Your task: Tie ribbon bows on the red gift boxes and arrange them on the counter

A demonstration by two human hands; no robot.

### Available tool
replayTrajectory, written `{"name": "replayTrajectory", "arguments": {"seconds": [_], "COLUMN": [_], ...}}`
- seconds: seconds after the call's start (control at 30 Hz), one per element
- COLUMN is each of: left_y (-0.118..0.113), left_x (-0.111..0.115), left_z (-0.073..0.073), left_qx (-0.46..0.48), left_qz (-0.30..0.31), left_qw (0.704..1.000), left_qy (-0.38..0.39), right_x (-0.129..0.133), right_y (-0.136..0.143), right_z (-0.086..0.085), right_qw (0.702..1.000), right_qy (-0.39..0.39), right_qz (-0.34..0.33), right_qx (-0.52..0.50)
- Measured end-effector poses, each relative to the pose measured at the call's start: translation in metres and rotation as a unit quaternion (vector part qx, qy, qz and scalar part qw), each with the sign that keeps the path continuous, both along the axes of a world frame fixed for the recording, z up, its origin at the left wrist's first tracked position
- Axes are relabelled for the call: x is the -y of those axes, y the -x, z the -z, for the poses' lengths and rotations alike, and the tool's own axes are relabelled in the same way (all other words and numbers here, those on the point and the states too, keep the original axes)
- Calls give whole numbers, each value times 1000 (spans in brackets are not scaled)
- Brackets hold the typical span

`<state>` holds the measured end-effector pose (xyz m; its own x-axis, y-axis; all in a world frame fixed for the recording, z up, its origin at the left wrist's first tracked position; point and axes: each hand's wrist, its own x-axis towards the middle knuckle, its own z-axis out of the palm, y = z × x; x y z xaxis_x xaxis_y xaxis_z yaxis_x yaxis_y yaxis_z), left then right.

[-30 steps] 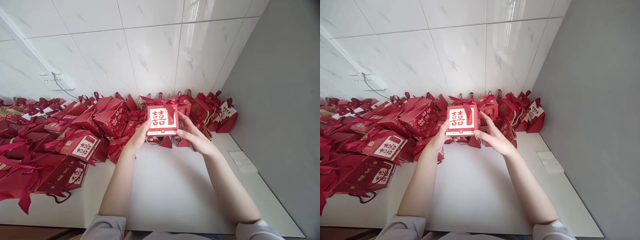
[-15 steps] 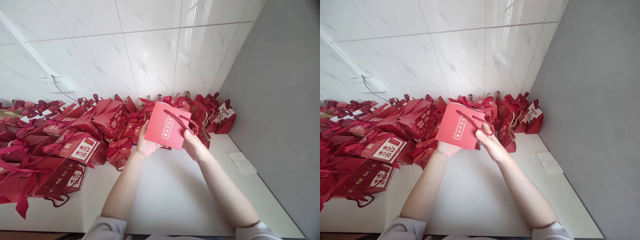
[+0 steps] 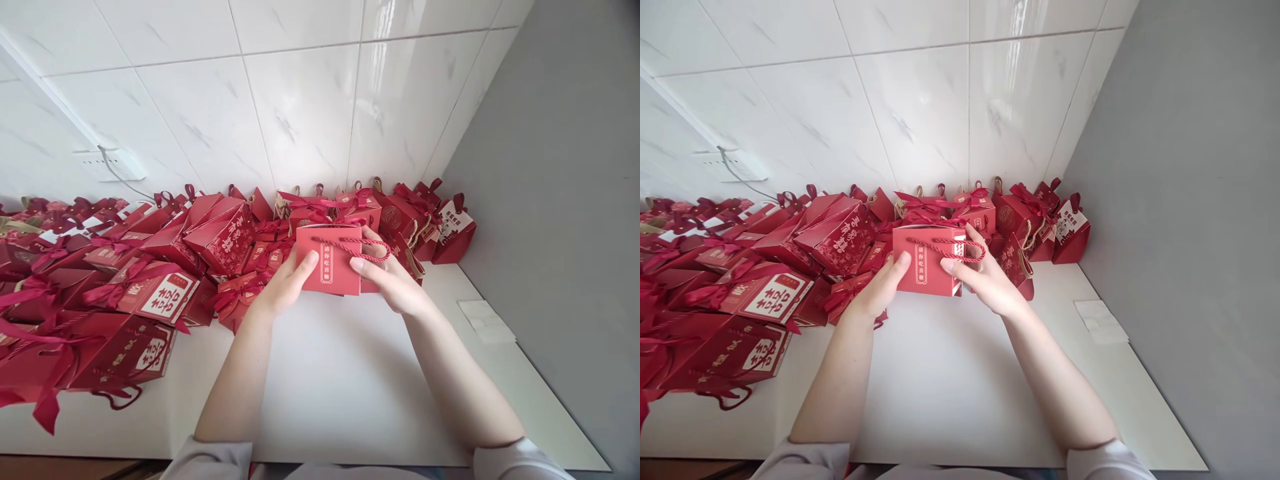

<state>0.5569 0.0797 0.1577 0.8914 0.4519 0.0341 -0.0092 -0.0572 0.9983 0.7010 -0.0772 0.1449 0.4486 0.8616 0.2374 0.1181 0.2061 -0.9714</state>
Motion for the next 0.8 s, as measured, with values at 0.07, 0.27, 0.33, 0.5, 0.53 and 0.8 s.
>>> {"name": "replayTrajectory", "arguments": {"seconds": [0.07, 0.27, 0.33, 0.5, 0.53, 0.8], "left_y": [-3, -12, -13, -17, -17, -19], "left_x": [2, -1, 1, 14, 17, 21], "left_z": [1, 1, -1, -8, -9, -7], "left_qx": [-10, 47, 62, 84, 88, 92], "left_qz": [-10, 69, 99, 84, 76, 60], "left_qw": [999, 939, 898, 813, 804, 805], "left_qy": [49, 334, 425, 569, 583, 583], "right_x": [-1, 0, 0, -4, -4, -5], "right_y": [3, 9, 10, 7, 6, 7], "right_z": [0, -2, -2, 7, 8, 8], "right_qw": [999, 999, 999, 993, 992, 995], "right_qy": [-15, -37, -35, -20, -17, -13], "right_qz": [-6, -26, 9, 99, 101, 78], "right_qx": [-28, 22, 40, 67, 68, 60]}}
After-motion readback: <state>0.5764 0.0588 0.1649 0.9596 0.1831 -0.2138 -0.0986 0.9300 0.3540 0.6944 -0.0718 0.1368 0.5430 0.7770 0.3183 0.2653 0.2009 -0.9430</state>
